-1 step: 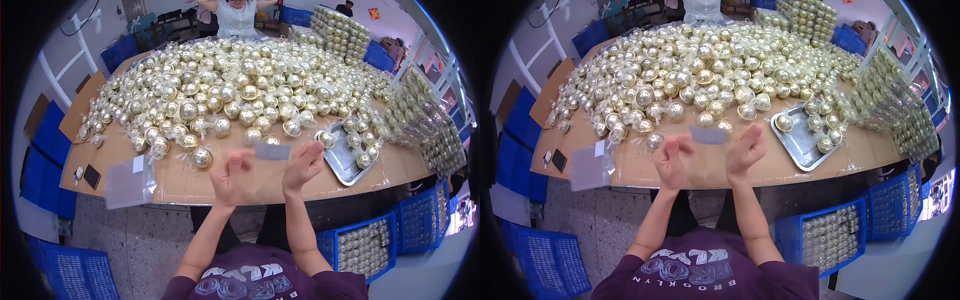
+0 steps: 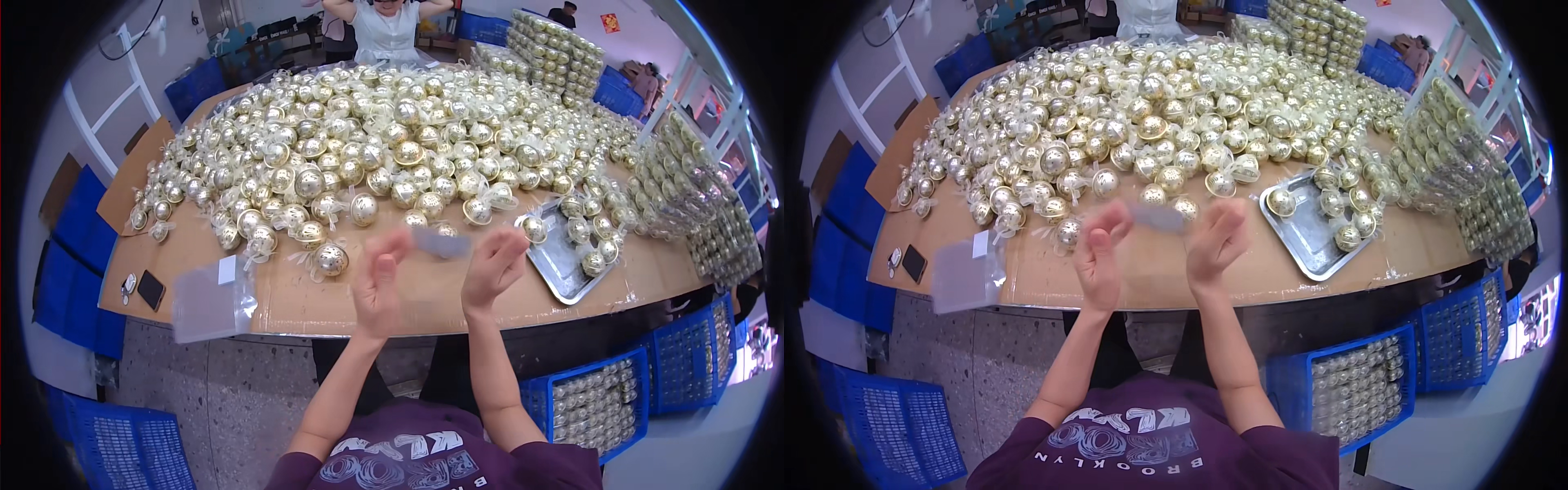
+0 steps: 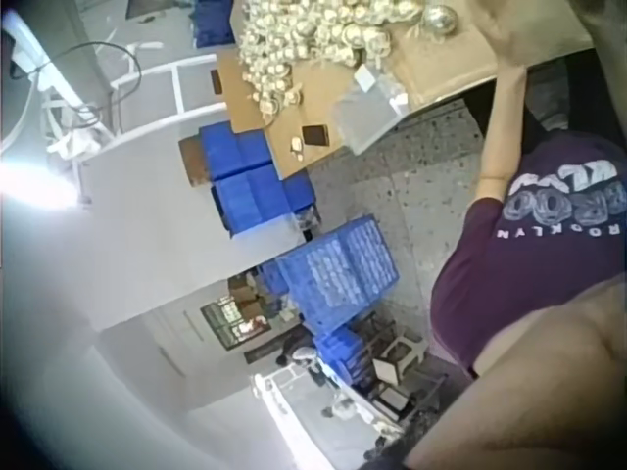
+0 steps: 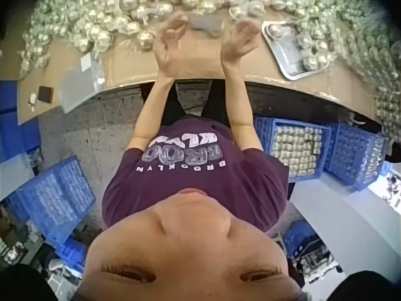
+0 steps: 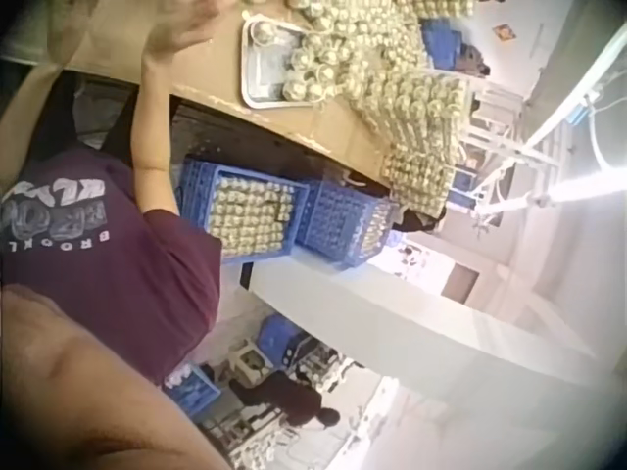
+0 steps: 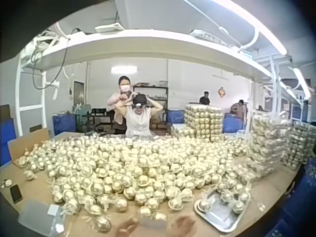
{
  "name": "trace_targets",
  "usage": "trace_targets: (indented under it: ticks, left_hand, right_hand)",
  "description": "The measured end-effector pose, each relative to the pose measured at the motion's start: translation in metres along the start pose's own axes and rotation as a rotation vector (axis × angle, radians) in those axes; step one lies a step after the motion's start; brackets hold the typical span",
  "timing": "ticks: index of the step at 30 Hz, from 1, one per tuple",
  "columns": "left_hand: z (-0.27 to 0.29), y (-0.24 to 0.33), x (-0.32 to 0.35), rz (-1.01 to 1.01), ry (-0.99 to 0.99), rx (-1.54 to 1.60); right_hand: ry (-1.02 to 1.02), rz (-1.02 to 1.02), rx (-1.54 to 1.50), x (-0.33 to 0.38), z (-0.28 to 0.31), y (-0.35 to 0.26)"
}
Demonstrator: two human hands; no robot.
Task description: Packaging gold-colored ball ornaments into plastic bags and placing them on a tray.
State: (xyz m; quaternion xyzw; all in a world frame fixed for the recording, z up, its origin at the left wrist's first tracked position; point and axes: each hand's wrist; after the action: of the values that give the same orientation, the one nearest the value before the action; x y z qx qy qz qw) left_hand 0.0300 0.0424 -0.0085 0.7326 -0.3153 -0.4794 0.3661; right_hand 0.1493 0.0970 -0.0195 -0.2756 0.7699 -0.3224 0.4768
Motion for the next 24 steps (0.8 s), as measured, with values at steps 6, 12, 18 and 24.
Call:
trace_targets:
  ticks: [6,12,18,24]
  left_hand:
    - [0.013,-0.029,-0.006,-0.285,-0.011,0.066]
    - [0.01,-0.019,-0.016,-0.39,-0.12,0.002]
    - [-0.01,-0.005,-0.041,-0.306,-0.14,0.346]
    - [-0.018,-0.001,-0.038,-0.295,-0.018,0.371]
  right_hand:
    - [-0.522,0.611,0.338,-0.019,0.013,0.006]
    - [-0.611,0.1,0.013,-0.03,0.017,-0.013]
    - [-0.485,0.261,-0.024,-0.037,0.022,-0.006]
    - [-0.464,0.304,-0.094,-0.029,0.026,-0.019]
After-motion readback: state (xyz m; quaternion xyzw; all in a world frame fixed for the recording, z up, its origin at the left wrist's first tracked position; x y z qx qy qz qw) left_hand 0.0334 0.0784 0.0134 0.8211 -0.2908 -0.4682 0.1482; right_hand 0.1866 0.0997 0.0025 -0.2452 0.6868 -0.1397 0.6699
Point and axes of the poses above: each hand's wrist, its own x-axis away from the middle knuckle, its own z-axis out of the back of the hand, y = z × x, and after that the axes turned 4 degrees about x, right-handed
